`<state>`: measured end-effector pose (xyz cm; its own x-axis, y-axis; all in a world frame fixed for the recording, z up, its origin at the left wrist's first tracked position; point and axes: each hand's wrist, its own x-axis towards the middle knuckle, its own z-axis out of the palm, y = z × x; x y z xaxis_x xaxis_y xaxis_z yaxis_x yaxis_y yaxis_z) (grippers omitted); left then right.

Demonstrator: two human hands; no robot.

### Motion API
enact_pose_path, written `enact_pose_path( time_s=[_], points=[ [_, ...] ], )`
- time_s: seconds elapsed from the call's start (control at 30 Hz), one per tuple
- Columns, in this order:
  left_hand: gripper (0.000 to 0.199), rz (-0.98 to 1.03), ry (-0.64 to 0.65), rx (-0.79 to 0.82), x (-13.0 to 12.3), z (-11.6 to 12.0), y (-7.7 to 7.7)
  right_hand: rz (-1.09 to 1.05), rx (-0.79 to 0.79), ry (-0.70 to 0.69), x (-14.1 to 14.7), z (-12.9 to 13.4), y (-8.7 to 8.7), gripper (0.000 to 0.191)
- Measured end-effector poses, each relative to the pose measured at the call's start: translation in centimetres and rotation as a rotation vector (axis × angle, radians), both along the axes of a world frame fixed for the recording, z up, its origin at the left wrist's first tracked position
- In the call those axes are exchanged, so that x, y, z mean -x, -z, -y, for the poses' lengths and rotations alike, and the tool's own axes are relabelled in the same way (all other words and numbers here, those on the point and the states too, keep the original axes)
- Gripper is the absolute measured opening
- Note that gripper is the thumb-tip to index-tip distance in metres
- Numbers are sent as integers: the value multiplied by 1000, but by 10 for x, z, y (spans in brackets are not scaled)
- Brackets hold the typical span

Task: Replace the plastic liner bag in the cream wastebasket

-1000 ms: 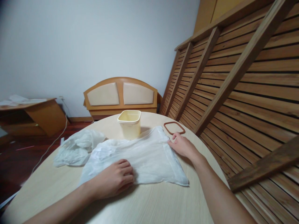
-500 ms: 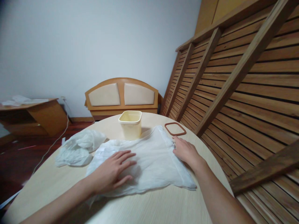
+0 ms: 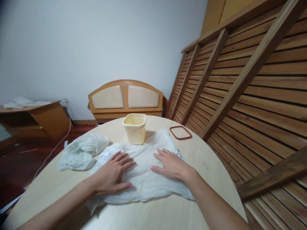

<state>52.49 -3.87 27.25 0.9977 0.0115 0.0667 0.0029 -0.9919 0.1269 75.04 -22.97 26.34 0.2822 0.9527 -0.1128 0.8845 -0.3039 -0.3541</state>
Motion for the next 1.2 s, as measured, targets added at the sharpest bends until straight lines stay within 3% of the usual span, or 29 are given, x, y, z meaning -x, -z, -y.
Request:
enact_pose_path(
  time_s=[0.13, 0.23, 0.37, 0.5, 0.63, 1.0, 1.07, 1.2],
  points=[
    [102, -12, 53, 10, 3, 3, 2, 78, -51, 52, 10, 0, -7, 79],
    [104, -31, 79, 2, 4, 6, 4, 49, -120, -97, 20, -6, -7, 86],
    [96, -41, 117, 9, 3, 9, 4, -60, -80, -274, 29, -14, -4, 104],
    [70, -33, 122, 13, 2, 12, 0, -86, -9, -288, 33, -16, -2, 112],
    [47, -17, 79, 6, 0, 13, -1, -79, -58, -312, 36, -13, -5, 107],
    [48, -54, 61, -6, 0, 17, -4, 9, -91, -163, 35, -13, -3, 110],
    [45, -61, 70, 4, -1, 18, -3, 37, -88, -155, 32, -13, -4, 104],
    [41, -65, 85, 33, -2, 21, -4, 63, -91, -168, 30, -13, -6, 74]
  ],
)
